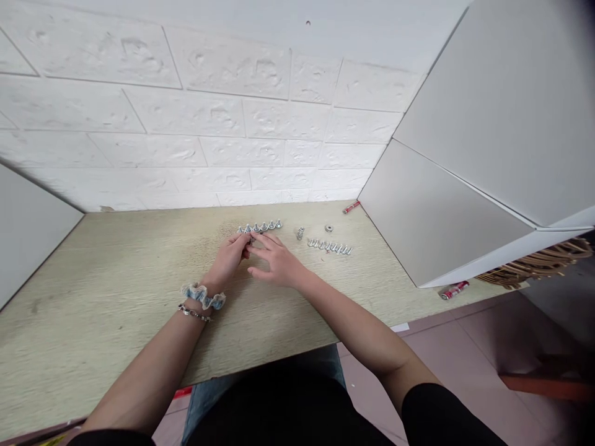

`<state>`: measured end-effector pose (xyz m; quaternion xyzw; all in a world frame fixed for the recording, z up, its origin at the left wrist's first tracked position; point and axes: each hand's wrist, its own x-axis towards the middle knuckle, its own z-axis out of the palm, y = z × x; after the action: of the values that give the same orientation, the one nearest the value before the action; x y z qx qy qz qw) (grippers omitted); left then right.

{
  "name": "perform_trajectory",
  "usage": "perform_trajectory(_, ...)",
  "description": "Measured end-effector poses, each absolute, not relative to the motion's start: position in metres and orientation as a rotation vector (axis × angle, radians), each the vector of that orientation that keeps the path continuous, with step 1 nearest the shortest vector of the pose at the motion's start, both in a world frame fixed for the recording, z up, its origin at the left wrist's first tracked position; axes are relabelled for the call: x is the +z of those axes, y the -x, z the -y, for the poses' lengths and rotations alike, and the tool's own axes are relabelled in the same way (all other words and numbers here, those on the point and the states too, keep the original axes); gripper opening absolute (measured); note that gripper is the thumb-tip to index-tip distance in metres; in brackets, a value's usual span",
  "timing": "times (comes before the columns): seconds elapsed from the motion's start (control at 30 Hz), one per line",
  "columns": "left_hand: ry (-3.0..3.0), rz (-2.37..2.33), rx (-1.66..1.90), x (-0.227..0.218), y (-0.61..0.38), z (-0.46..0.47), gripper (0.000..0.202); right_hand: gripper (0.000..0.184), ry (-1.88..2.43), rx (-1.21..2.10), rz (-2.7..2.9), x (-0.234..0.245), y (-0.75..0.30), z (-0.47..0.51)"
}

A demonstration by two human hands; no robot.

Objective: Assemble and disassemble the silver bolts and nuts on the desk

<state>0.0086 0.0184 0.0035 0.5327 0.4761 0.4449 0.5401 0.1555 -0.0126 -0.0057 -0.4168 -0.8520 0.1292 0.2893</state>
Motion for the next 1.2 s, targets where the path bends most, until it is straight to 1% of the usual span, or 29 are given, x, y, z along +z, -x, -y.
perform_trajectory(0.07,-1.257,-1.090,1.055,0.004,-0.008,-0.018,0.023,0.044,1.079,0.336,2.263,-0.006,-0.154,0.013)
perform_trajectory(0.23,-1.219,-1.064,1.052,0.001,-0.011,-0.019,0.026,0.022,1.049,0.324,2.140,0.000,-0.156,0.013)
perform_trajectory(0.37,-1.183,-1.067,1.054,-0.002,-0.011,-0.021,0.026,0.025,1.125,0.309,2.072,0.004,-0.156,0.013)
perform_trajectory(0.47,-1.193,-1.029,1.052,-0.002,-0.010,-0.021,0.026,0.022,1.149,0.285,1.964,0.002,-0.154,0.012)
perform_trajectory(0.57,-1.235,-0.979,1.028,-0.001,-0.010,-0.019,0.028,0.025,1.189,0.313,1.907,-0.002,-0.153,0.010)
perform_trajectory(0.8,-1.378,-0.971,0.973,0.000,-0.011,-0.016,0.033,0.024,1.172,0.411,1.942,-0.007,-0.155,0.006)
perform_trajectory(1.07,-1.504,-1.024,0.898,0.003,-0.012,-0.015,0.039,0.017,1.145,0.405,1.982,-0.008,-0.155,0.005)
perform_trajectory(1.2,-1.543,-1.087,0.919,0.003,-0.014,-0.013,0.039,0.017,1.186,0.381,2.017,-0.008,-0.153,0.005)
